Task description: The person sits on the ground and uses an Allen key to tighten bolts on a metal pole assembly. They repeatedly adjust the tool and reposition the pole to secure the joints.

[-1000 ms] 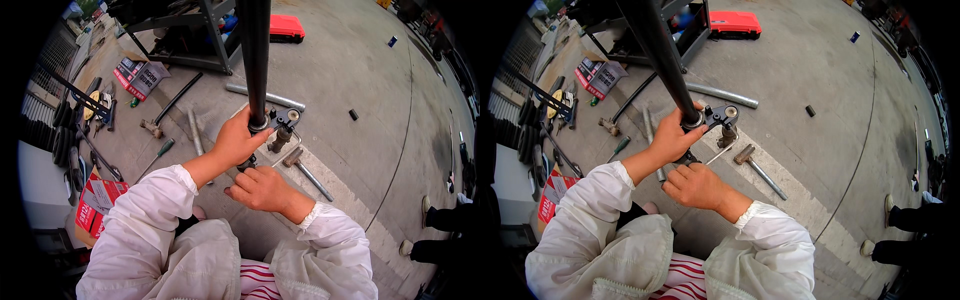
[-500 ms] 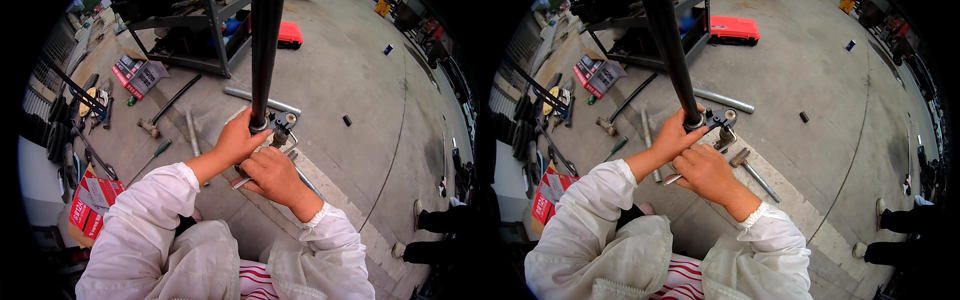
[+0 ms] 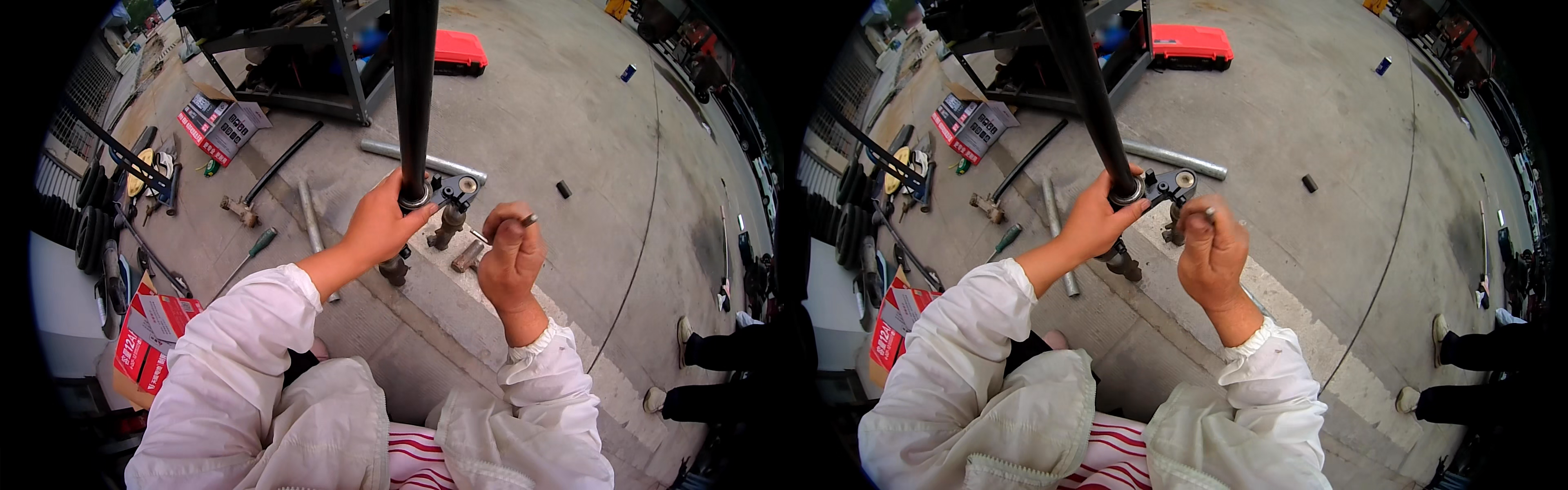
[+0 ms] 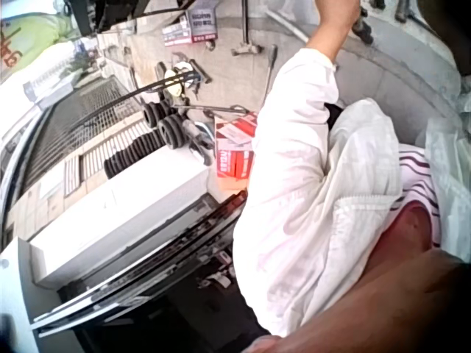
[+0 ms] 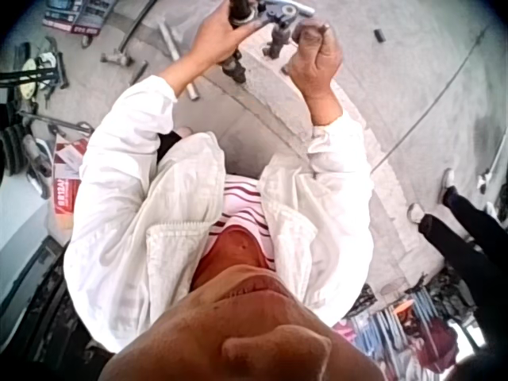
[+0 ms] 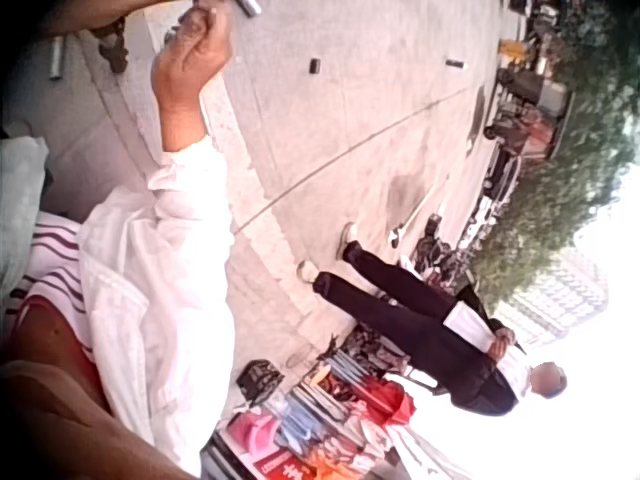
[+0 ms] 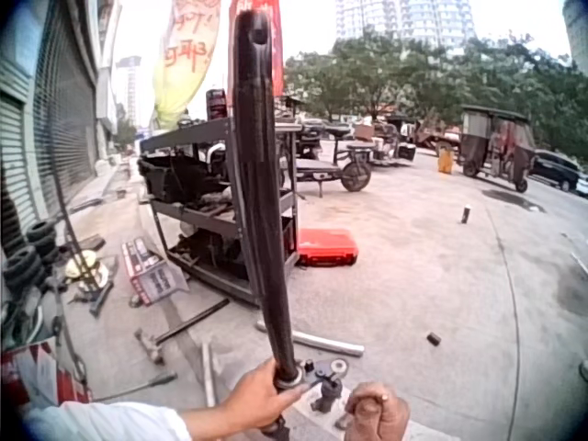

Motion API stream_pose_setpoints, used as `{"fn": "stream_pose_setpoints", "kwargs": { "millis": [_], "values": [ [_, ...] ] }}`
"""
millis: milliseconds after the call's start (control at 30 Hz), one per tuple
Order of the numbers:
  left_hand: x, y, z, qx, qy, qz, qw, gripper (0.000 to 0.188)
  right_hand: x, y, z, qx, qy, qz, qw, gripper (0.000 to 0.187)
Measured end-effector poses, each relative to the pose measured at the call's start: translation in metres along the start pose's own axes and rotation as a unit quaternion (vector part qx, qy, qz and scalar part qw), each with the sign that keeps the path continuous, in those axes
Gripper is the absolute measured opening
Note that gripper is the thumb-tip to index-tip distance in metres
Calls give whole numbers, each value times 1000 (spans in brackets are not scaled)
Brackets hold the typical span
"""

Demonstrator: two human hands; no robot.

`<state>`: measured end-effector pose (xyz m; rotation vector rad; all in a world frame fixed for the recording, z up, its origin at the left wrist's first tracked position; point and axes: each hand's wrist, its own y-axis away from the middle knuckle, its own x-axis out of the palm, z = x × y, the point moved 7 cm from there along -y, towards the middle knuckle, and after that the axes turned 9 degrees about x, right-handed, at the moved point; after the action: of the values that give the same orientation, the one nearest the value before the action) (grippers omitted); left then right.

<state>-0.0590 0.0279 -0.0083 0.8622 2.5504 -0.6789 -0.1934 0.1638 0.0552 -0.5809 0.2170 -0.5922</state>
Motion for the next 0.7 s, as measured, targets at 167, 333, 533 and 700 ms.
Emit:
{"fn": "stream_pose_setpoints", "kwargs": {
  "millis": [167,333,533,700],
  "values": [
    [5,0,3,-20,15,13,1000,46,-47,-36,-56,245,-194,-199,929,55],
    [6,3,-6,4,5,4,1000,45,-28,-39,-59,242,-199,-173,934,55],
    [5,3,-8,8,-5,8,1000,45,-26,-37,-46,235,-124,-164,950,58],
    [4,2,-9,22,-10,6,1000,45,-23,-38,-46,230,-107,-163,954,58]
  ]
}}
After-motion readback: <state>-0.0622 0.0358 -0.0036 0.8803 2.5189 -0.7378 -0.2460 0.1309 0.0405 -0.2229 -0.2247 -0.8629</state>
